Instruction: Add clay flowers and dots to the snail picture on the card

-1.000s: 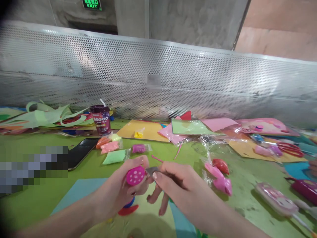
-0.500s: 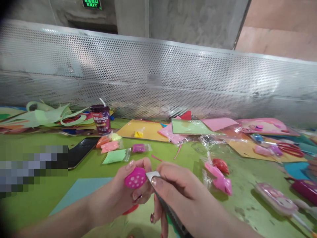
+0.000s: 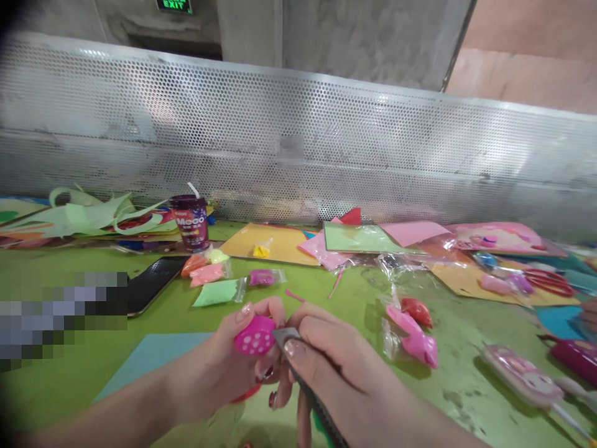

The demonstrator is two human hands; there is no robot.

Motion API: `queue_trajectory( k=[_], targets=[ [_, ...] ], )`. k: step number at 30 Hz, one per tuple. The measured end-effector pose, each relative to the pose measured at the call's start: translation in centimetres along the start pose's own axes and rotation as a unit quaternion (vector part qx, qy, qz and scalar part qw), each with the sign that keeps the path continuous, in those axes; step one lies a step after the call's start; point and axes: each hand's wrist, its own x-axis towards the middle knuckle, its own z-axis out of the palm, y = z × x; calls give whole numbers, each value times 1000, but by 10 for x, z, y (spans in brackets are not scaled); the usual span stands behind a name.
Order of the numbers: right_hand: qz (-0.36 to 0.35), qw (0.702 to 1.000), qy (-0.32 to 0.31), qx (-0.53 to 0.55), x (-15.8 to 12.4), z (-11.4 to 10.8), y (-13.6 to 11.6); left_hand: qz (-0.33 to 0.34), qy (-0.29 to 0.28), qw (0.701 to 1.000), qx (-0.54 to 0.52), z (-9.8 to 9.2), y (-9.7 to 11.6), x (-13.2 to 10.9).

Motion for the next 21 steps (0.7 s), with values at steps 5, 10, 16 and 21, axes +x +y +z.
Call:
queue_trajectory(
  k=[5, 10, 16, 21],
  targets=[
    [-15, 1000, 5, -22, -2, 1, 1, 13, -28, 1000, -2, -1, -1, 1],
    [-46, 995, 54, -74, -1, 1, -3, 17, -25, 999, 11, -1, 1, 1],
    [-76, 982, 87, -146, -3, 3, -7, 27, -42, 999, 10, -2, 1, 2],
    [-77, 972, 123, -187, -2, 6, -7, 41, -60, 997, -6, -3, -1, 3]
  ],
)
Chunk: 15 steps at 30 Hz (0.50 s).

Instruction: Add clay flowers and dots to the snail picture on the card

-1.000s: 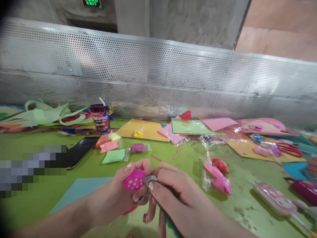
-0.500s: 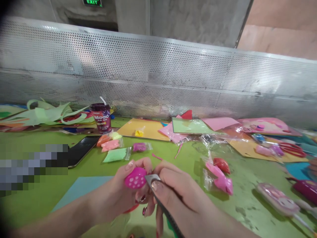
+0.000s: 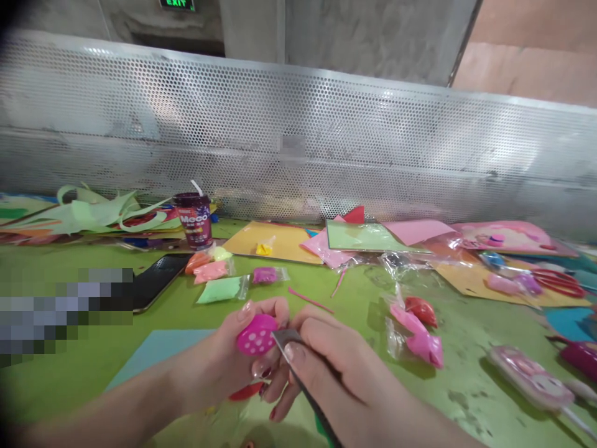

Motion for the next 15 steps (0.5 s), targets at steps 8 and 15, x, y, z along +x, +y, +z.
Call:
queue_trajectory(
  k=[8, 15],
  targets=[
    [-10, 997, 34, -74, -2, 1, 0, 12, -36, 999, -11, -4, -2, 0],
    [-14, 989, 51, -139, -1, -5, 7, -7, -13, 1000, 5, -6, -3, -2]
  ],
)
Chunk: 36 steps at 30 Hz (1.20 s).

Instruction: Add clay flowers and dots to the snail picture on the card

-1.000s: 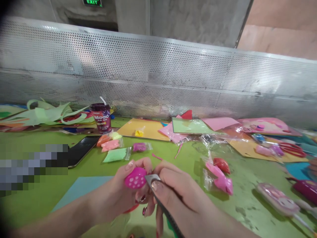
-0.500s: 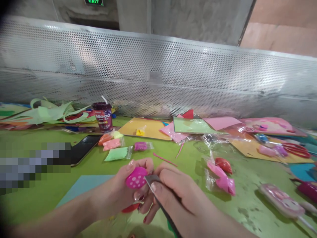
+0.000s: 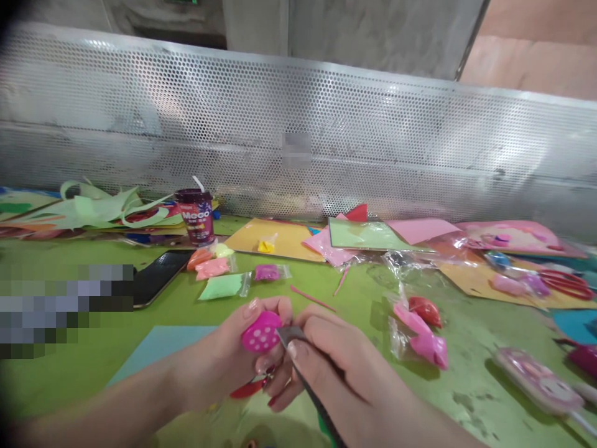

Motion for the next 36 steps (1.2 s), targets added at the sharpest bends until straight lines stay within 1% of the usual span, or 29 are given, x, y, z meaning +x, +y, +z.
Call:
queue_trajectory(
  k=[3, 5, 12, 19, 23, 27, 30, 34, 36],
  targets=[
    [11, 1000, 3, 4, -1, 2, 1, -9, 22, 1000, 16, -1, -1, 1],
    [24, 1000, 3, 13, -1, 4, 0, -15, 27, 999, 21, 0, -1, 2],
    [42, 997, -31, 52, 0, 6, -5, -38, 81, 995, 37, 9, 2, 4],
    [28, 1000, 8, 7, -3, 7, 3, -64, 100, 992, 30, 9, 2, 4],
    [28, 1000, 4, 4, -3, 7, 5, -67, 108, 991, 43, 10, 3, 4],
    [42, 999, 6, 6, 0, 7, 2, -75, 107, 991, 36, 10, 3, 4],
    [54, 998, 1, 32, 2, 8, -1, -68, 114, 991, 25, 6, 1, 5],
    [56, 992, -22, 114, 4, 11, -3, -62, 98, 993, 16, 1, -2, 7],
    [56, 989, -25, 133, 5, 12, -4, -60, 100, 993, 6, 0, -3, 8]
  ],
)
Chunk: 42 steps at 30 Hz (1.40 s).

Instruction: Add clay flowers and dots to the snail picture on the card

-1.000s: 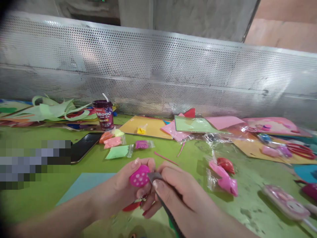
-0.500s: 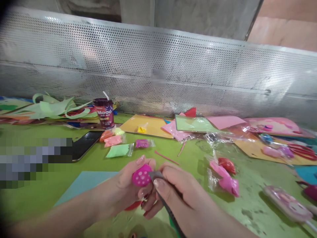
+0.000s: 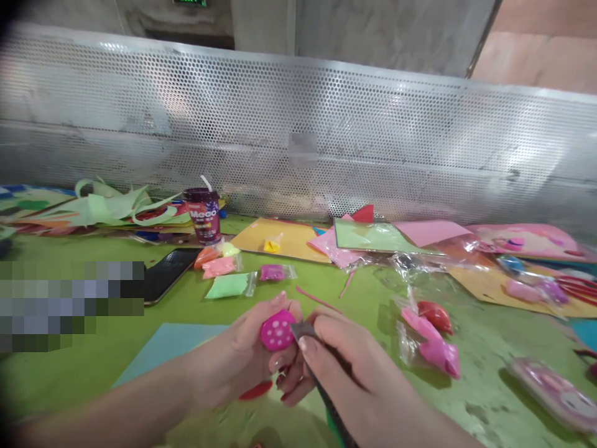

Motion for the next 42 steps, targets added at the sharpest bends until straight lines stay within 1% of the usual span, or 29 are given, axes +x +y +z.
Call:
queue_trajectory(
  k=[4, 6, 9, 13, 15, 20, 27, 31, 36, 42],
  targets=[
    [-12, 1000, 1, -9, 1, -1, -1, 7, -9, 1000, -6, 0, 1, 0],
    [-6, 1000, -2, -9, 1, -3, 0, 4, -9, 1000, -5, 0, 1, -1],
    [9, 1000, -23, 6, 2, -4, 1, 0, 0, 1000, -5, 3, 3, -2],
    [0, 998, -51, 43, 4, -4, 0, 5, 2, 1000, -7, 6, 5, -3],
    [-4, 998, -47, 46, 4, -3, -1, 3, -8, 1000, 2, 5, 5, -3],
    [-11, 1000, -24, 15, 2, -2, -1, 19, -25, 1000, 3, 2, 5, -1],
    [-7, 999, -41, 14, 3, -3, 1, 10, -4, 1000, -1, 7, 4, -3],
    [-9, 999, -31, 13, 1, -3, 0, 9, 8, 1000, -3, 9, 3, -4],
    [2, 1000, -19, 7, 1, -3, -3, 8, -35, 999, -18, 8, 4, -3],
    [-9, 1000, 1, -30, 0, -2, -4, 8, -10, 1000, 8, 5, 6, -3]
  ],
)
